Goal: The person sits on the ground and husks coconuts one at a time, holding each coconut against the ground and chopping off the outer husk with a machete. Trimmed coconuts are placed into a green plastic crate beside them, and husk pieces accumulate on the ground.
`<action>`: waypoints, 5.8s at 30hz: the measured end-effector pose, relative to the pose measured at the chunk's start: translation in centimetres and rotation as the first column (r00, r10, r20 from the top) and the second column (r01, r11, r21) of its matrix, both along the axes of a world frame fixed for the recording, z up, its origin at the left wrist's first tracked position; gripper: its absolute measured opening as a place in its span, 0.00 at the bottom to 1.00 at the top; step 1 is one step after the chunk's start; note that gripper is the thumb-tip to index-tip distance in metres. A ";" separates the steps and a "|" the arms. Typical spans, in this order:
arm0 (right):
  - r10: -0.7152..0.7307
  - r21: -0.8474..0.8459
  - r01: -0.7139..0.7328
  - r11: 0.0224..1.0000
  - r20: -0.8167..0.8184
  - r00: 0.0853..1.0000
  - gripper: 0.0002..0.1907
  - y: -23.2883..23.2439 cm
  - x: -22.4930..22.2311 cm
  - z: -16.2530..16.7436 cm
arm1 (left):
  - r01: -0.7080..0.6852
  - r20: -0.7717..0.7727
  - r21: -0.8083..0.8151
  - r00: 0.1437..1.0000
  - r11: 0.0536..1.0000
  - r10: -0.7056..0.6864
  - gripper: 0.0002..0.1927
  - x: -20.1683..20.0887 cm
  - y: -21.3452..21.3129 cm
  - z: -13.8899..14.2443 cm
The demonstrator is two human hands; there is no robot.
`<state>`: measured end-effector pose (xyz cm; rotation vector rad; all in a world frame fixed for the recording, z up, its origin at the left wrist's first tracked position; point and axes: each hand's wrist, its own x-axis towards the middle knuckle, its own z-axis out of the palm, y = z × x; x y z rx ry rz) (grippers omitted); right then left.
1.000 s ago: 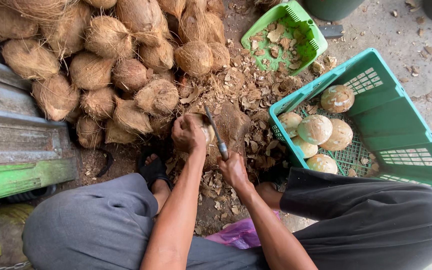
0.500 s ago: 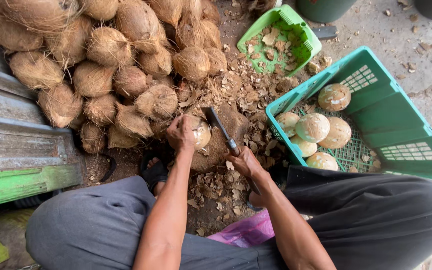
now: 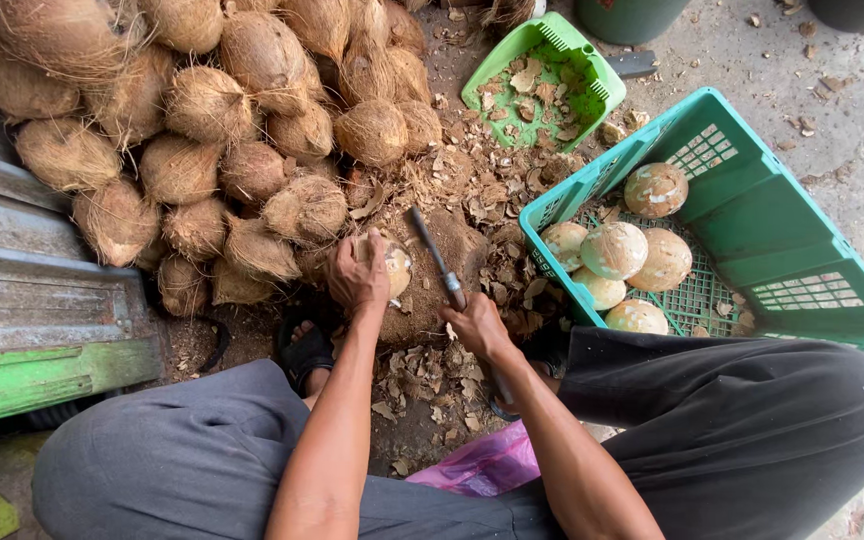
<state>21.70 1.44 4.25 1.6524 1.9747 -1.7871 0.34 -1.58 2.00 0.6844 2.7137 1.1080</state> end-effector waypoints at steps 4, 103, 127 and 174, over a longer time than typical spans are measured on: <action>-0.229 0.024 0.255 0.967 -0.371 0.900 0.15 -1.0 -2.3 1.5 | -0.050 0.052 -0.054 0.997 0.997 0.053 0.28 0.0 0.1 -0.3; 0.013 0.342 0.016 0.940 -0.085 0.996 0.13 -2.6 -2.2 2.6 | -0.134 0.195 -0.006 0.972 0.991 0.133 0.23 1.8 1.0 -0.9; -0.097 0.040 0.100 0.994 -0.064 0.993 0.21 -2.0 -2.3 3.5 | 0.030 0.057 0.049 0.998 0.998 -0.033 0.22 0.4 0.3 -0.8; -0.234 0.046 0.254 0.966 -0.258 0.938 0.20 -2.0 -2.0 4.0 | 0.223 0.024 0.181 0.973 0.958 -0.231 0.25 -0.8 -1.0 0.0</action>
